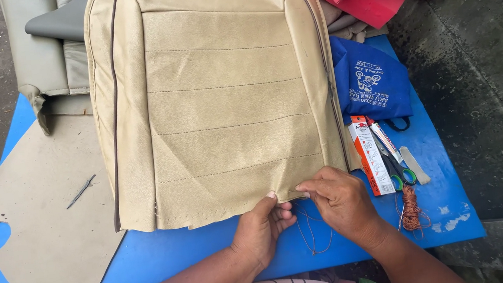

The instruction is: Hand-sew the bottom seam of a tan leather car seat cover

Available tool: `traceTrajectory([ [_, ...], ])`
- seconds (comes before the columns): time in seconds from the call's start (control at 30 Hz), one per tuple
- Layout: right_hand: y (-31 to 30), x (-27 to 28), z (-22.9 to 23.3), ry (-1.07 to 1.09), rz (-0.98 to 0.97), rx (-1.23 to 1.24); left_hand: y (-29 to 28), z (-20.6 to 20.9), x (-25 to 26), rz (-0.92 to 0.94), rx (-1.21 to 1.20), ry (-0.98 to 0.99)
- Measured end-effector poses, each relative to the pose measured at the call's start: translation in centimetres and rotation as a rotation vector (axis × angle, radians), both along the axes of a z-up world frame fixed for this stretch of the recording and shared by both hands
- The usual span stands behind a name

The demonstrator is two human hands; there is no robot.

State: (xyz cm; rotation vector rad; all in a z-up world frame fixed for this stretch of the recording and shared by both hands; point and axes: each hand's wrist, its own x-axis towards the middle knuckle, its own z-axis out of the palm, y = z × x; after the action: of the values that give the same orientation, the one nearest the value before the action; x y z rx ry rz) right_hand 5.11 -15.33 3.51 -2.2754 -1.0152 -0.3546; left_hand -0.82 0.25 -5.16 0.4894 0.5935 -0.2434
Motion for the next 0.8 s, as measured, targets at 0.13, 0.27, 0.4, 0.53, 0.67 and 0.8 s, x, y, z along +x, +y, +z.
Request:
traceTrajectory([
  [0.13,1.7,-0.3,0.7,0.054,0.007,0.027,-0.1,0.4,0.0,-0.03,0.039,-0.022],
  [0.27,2.7,0.3,1.9,0.308,-0.022,-0.04,0.2,1.0,-0.2,-0.016,0.016,-0.042],
  [0.4,0.5,0.3,2.8,0.288,0.063,-0.119,0.8,1.2,-0.2,0.004,0.007,-0.006],
  [0.53,0.5,-0.1,1.2,0.137,-0.081,-0.202,1.0,1.5,-0.5,-0.039,-0.038,0.009],
  [0.67,0.6,-0.8,1.3,-0.039,-0.056,-0.274,1.3,1.8,-0.1,-0.048,-0.066,0.043],
  [0.8,1.4,-0.7,0.7,-0.203,-0.019,-0.162,1.2,1.7,-0.1,-0.045,-0.077,0.034],
])
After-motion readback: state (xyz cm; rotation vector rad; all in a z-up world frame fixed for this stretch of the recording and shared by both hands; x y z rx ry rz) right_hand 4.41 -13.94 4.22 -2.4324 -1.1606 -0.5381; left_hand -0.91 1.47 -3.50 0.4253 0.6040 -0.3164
